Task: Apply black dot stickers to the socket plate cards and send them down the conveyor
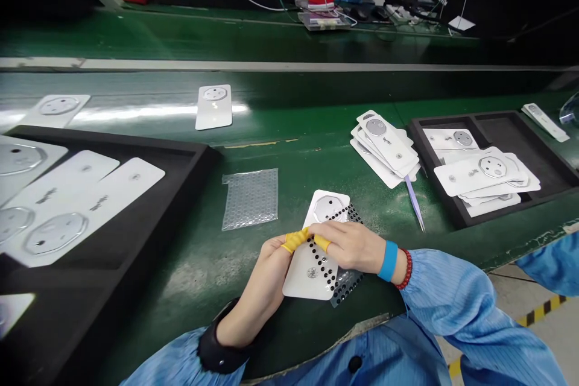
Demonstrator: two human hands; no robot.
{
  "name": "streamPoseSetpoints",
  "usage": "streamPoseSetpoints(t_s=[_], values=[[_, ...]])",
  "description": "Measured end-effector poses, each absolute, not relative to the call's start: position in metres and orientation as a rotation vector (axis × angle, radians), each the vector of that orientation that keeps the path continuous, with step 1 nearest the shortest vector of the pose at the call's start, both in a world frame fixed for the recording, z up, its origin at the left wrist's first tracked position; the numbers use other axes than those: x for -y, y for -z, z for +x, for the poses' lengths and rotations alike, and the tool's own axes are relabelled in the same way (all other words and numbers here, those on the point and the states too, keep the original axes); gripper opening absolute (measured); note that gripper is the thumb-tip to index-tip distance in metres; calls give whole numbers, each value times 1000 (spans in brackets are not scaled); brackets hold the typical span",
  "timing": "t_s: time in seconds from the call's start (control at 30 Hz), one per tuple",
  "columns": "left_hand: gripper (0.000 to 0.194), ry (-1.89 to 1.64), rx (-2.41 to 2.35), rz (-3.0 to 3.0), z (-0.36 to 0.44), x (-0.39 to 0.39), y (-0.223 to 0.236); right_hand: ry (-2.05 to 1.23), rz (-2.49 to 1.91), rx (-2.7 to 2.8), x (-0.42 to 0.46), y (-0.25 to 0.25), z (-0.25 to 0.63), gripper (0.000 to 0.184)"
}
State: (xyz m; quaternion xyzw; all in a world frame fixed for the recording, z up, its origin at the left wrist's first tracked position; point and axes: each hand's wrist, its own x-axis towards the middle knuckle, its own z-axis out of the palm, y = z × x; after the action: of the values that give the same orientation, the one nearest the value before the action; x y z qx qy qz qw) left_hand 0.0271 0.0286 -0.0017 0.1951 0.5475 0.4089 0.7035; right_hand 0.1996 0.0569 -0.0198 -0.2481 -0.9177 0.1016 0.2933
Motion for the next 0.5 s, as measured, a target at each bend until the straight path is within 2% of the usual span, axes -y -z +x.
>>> streamPoseSetpoints(t_s=[0.17,0.3,0.4,0.5], values=[[31,-904,-1282,586,13,-41,4,-465,-752,2415,-65,21,208,10],[57,-932,-1385,709,-9,-51,4,-618,-878,2420,-68,23,217,11],[73,-800,-1302,801,-22,-53,-3,-702,-918,2338,-70,25,223,11],[63,-888,-1357,860,-26,-48,-10,-813,-977,2155,-72,19,227,11]])
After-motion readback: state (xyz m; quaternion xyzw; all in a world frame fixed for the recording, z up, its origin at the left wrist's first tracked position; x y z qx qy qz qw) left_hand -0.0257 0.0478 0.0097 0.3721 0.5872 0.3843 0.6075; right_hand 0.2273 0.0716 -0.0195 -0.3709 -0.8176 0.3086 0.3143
